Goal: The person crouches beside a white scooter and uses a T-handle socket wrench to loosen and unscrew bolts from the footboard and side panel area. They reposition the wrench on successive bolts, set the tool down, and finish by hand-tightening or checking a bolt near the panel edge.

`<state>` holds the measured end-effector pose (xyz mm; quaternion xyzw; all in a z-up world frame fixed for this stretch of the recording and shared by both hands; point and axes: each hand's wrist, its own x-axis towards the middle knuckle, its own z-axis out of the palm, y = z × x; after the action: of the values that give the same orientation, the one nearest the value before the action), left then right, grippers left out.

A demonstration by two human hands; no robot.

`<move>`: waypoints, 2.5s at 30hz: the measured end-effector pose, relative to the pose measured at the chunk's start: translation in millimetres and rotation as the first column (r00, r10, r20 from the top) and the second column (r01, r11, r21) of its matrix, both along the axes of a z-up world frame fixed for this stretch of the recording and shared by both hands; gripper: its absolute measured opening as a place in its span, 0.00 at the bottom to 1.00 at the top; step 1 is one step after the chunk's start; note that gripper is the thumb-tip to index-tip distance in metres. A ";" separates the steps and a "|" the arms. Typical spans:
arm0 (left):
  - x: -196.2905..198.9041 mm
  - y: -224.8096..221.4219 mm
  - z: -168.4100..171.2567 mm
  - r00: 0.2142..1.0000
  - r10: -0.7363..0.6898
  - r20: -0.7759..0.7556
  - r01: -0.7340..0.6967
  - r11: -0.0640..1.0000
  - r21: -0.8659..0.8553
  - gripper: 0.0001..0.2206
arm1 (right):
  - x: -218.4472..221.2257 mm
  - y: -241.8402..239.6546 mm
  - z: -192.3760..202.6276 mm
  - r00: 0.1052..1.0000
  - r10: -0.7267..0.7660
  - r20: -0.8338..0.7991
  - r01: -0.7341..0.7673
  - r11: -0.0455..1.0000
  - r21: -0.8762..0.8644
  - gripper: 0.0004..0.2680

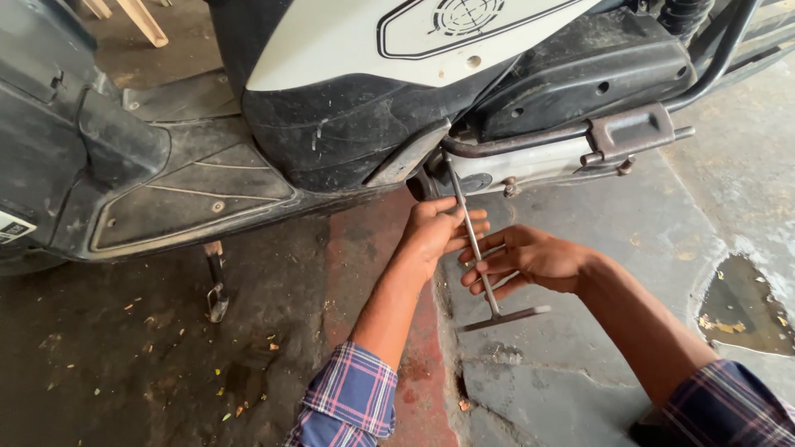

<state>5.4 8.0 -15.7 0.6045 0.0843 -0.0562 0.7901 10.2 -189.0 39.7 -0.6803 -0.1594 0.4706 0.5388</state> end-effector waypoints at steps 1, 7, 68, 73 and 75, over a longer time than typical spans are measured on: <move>-6.0 -4.2 14.4 1.000 -0.002 -0.002 0.002 1.000 -0.001 0.15 | 3.1 0.2 -7.6 1.000 -0.002 -0.002 0.002 1.000 -0.001 0.15; -3.4 -6.3 23.8 0.997 0.026 -0.073 -0.006 0.965 0.262 0.14 | 5.8 6.1 -18.0 0.956 -0.002 0.295 0.085 0.960 -0.267 0.18; 91.3 -18.9 -3.8 0.843 0.450 -0.293 -0.523 0.814 -0.254 0.10 | -7.4 -15.9 -10.0 1.000 -0.017 0.001 0.017 0.995 0.101 0.12; 107.1 -23.4 -16.3 0.820 0.490 -0.294 -0.563 0.783 -0.266 0.07 | -10.6 -19.2 -4.6 0.989 -0.024 0.149 0.022 1.000 0.013 0.12; 105.9 -29.4 -7.2 0.762 0.570 -0.306 -0.639 0.739 -0.215 0.08 | -6.3 -24.2 -6.6 0.993 -0.020 0.117 0.022 1.000 -0.020 0.14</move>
<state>111.4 -21.4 -23.0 0.4036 0.3540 0.1262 0.8342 3.9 -213.3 33.1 -0.7140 -0.1783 0.4260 0.5262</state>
